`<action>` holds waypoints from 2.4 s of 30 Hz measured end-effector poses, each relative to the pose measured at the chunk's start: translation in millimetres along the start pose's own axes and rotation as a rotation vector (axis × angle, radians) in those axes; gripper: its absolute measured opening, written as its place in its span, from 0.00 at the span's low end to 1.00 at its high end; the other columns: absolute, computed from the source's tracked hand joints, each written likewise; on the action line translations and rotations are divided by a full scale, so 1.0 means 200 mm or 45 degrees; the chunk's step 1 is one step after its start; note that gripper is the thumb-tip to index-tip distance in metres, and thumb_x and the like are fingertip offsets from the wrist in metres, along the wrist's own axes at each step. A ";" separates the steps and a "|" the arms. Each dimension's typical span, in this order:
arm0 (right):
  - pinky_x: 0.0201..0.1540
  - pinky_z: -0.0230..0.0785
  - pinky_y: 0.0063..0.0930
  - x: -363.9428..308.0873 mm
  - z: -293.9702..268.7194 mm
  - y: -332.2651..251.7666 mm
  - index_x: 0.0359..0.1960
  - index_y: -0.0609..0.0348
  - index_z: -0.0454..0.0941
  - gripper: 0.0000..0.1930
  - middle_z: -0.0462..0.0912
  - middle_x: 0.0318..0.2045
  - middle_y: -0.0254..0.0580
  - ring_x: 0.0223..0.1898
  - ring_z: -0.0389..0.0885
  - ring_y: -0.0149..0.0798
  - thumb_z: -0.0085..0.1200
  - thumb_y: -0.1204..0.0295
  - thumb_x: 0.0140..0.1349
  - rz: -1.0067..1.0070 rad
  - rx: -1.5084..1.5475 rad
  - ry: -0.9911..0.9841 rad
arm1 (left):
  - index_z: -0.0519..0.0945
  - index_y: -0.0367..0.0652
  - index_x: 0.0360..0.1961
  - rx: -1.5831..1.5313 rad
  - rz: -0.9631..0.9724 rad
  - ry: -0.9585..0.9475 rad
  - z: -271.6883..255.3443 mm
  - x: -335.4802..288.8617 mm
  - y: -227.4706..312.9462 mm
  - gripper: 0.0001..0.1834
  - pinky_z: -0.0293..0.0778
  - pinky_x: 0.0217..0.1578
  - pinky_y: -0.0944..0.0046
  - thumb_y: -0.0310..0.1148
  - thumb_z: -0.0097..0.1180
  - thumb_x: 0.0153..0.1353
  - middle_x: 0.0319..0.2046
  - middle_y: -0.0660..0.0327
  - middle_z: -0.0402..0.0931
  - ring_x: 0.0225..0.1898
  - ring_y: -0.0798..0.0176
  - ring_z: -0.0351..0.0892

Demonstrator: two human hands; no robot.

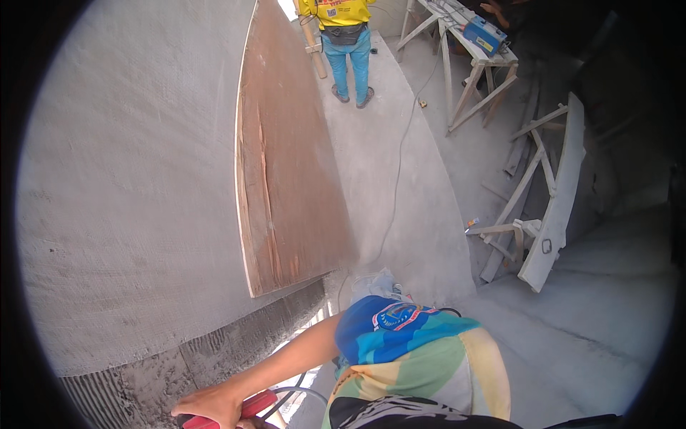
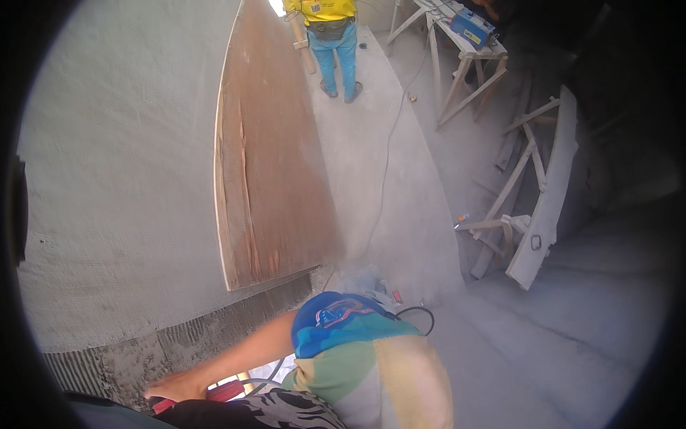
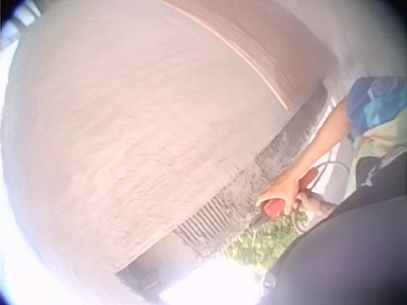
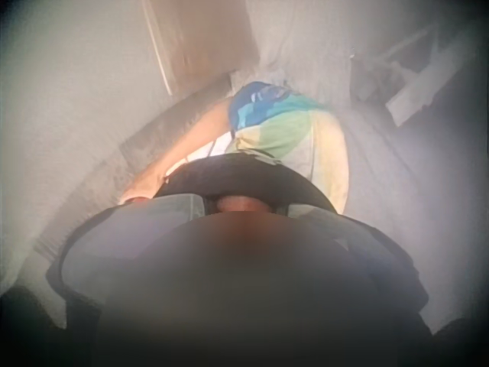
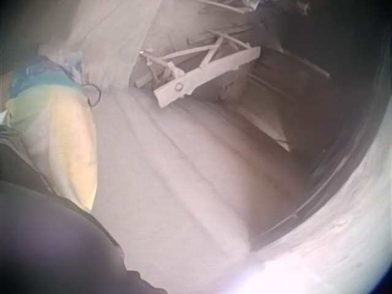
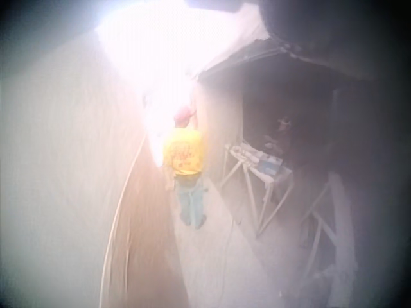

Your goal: The person uses a red handheld welding torch to weld metal hooks embedded in a concrete wall. They repeatedly position the torch at the hook junctions, activate the arc, and weld while holding the wall for stability. The person occasionally pauses to reposition the torch and cable.

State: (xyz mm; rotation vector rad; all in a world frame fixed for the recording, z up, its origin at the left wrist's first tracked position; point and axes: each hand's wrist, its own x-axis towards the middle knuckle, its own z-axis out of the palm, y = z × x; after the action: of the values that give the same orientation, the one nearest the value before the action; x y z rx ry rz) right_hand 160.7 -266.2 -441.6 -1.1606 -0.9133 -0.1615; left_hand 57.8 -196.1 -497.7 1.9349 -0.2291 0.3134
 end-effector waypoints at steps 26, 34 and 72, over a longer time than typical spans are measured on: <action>0.37 0.68 0.39 -0.08 -0.05 -0.03 0.69 0.69 0.60 0.55 0.78 0.29 0.47 0.32 0.78 0.47 0.68 0.48 0.41 -0.032 0.125 0.226 | 0.79 0.41 0.46 -0.351 -0.244 0.396 -0.32 -0.04 -0.02 0.35 0.59 0.42 0.66 0.61 0.28 0.74 0.40 0.56 0.80 0.33 0.66 0.76; 0.56 0.72 0.36 0.06 0.13 -0.22 0.68 0.62 0.61 0.48 0.77 0.53 0.50 0.51 0.80 0.42 0.71 0.63 0.44 -0.043 0.305 -0.108 | 0.77 0.41 0.44 0.120 0.152 1.416 -0.64 -0.57 0.52 0.40 0.54 0.13 0.79 0.67 0.25 0.72 0.39 0.61 0.77 0.16 0.79 0.59; 0.52 0.78 0.33 0.99 0.97 -0.74 0.67 0.67 0.59 0.42 0.76 0.50 0.50 0.47 0.82 0.40 0.66 0.68 0.51 -0.467 0.684 0.038 | 0.81 0.37 0.48 3.130 -0.854 2.023 -0.36 -1.54 1.24 0.33 0.50 0.71 0.33 0.44 0.20 0.77 0.65 0.49 0.68 0.71 0.43 0.59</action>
State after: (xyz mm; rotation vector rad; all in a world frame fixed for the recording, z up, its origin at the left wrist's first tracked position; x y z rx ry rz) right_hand 103.0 -101.6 -180.3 -0.4886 -1.0558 -0.2134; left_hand -316.7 -218.4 -355.3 -1.0862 -1.3609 -0.9404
